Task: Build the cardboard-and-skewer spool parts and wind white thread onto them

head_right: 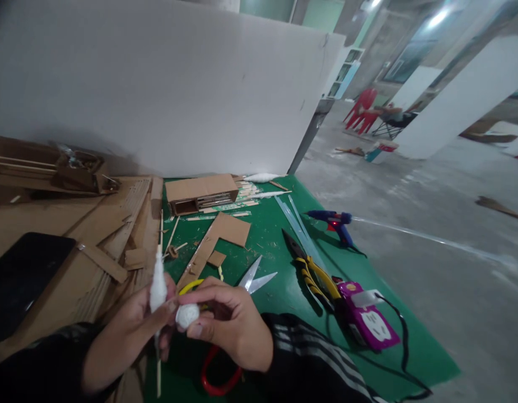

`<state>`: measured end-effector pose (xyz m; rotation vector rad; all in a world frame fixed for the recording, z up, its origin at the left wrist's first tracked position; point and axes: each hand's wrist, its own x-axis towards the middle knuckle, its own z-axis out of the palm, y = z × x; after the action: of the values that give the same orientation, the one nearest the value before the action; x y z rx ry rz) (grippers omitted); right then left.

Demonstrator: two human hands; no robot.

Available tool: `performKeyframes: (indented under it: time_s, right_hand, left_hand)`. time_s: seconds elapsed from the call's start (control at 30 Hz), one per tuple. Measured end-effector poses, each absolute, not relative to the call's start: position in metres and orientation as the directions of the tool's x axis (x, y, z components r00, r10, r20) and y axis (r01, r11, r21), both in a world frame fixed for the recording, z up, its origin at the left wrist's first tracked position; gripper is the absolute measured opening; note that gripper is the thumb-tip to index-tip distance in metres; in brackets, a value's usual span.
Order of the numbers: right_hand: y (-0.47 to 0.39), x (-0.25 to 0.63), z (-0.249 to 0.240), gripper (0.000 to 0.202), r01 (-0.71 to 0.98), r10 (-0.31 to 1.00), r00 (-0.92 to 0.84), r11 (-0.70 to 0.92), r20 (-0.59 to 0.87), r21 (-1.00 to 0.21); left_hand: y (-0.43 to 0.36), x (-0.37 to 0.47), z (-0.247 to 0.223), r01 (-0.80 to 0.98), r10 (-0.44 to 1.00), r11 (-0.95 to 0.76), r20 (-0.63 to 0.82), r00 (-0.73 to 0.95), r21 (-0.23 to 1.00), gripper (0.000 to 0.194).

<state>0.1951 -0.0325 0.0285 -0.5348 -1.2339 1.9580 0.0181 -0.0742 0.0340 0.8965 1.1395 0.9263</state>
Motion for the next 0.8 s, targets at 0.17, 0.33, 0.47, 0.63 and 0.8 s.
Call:
performKeyframes:
  time_s: [0.17,0.33,0.47,0.63,0.8]
  right_hand:
    - [-0.023,0.197,0.023,0.025,-0.336,0.896,-0.439,-0.230,-0.064,-0.913]
    - [-0.016,0.197,0.024,0.027,-0.463,0.938,-0.316,-0.286,-0.145,-0.839]
    - [-0.015,0.196,0.026,0.028,-0.534,0.932,-0.311,-0.333,-0.186,-0.777]
    - [-0.011,0.198,0.025,0.026,-0.569,0.960,-0.221,-0.269,-0.170,-0.778]
    - [-0.009,0.206,0.033,0.026,-0.551,0.967,-0.221,-0.233,-0.130,-0.802]
  left_hand:
    - [-0.075,0.010,0.037,-0.125,0.958,0.279,-0.265,0.113,0.952,0.038]
    - [-0.089,0.017,0.045,0.034,0.940,0.330,-0.331,0.085,0.944,0.034]
    - [-0.100,0.027,0.051,0.219,0.955,0.257,-0.282,0.092,0.941,0.031]
    - [-0.101,0.024,0.057,0.092,0.955,0.287,-0.292,0.053,0.954,0.031]
    - [-0.089,0.010,0.052,-0.006,0.935,0.352,-0.352,0.044,0.936,0.039]
